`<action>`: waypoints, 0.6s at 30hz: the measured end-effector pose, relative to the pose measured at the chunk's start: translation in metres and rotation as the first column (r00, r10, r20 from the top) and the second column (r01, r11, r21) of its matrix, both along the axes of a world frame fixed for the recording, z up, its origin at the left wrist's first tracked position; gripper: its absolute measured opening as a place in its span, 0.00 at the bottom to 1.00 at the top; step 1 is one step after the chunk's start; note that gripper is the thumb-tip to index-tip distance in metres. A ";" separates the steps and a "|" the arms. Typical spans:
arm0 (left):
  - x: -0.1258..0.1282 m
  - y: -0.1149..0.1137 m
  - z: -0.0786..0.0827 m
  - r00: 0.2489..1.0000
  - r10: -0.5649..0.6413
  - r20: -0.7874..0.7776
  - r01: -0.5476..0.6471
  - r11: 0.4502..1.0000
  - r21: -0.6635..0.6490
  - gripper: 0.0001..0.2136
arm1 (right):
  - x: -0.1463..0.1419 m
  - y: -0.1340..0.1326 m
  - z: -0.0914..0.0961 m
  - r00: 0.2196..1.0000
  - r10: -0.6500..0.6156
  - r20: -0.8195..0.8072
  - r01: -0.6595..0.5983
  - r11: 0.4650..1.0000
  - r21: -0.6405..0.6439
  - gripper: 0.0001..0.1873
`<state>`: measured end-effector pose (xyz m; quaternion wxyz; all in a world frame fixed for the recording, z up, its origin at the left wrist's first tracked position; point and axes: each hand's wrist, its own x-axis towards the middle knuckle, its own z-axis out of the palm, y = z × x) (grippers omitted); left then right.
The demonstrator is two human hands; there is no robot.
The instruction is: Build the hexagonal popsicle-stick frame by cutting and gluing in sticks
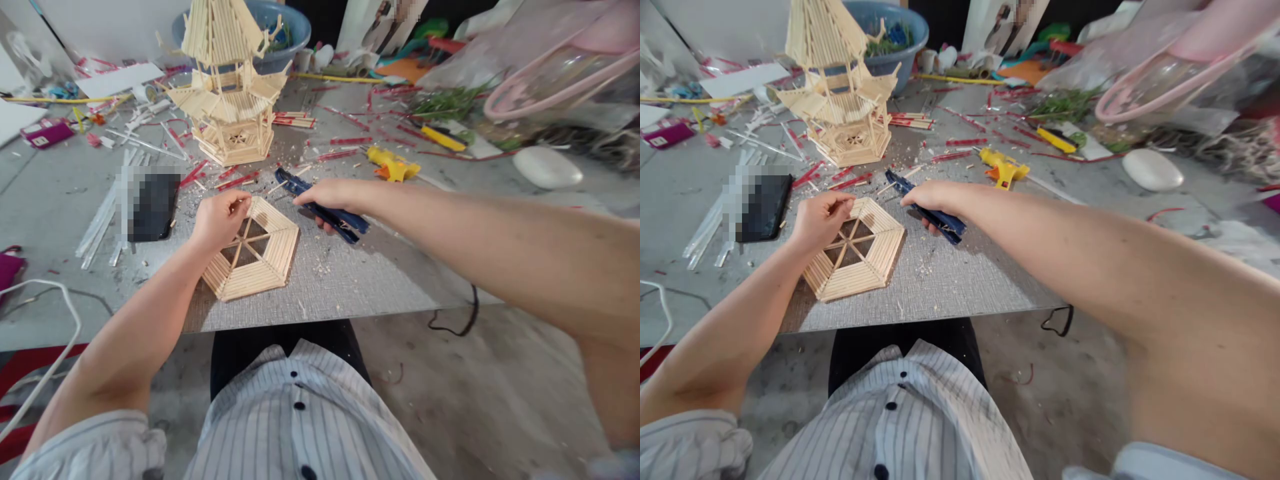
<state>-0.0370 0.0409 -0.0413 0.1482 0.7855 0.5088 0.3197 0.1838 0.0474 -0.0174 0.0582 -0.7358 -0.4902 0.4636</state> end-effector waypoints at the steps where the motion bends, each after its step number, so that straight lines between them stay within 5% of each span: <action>1: 0.000 0.000 0.000 1.000 0.000 0.002 0.000 1.000 0.006 0.13 | -0.001 0.000 0.000 1.000 -0.008 0.011 0.008 1.000 0.002 0.17; 11: 0.000 -0.001 0.004 1.000 -0.018 -0.001 0.018 1.000 0.009 0.12 | -0.008 0.005 -0.004 0.992 0.069 0.109 -0.076 0.995 0.061 0.15; 18: 0.001 -0.004 0.007 1.000 -0.003 0.004 0.003 1.000 -0.011 0.12 | -0.011 0.004 -0.001 0.992 0.015 0.125 -0.019 0.999 0.033 0.15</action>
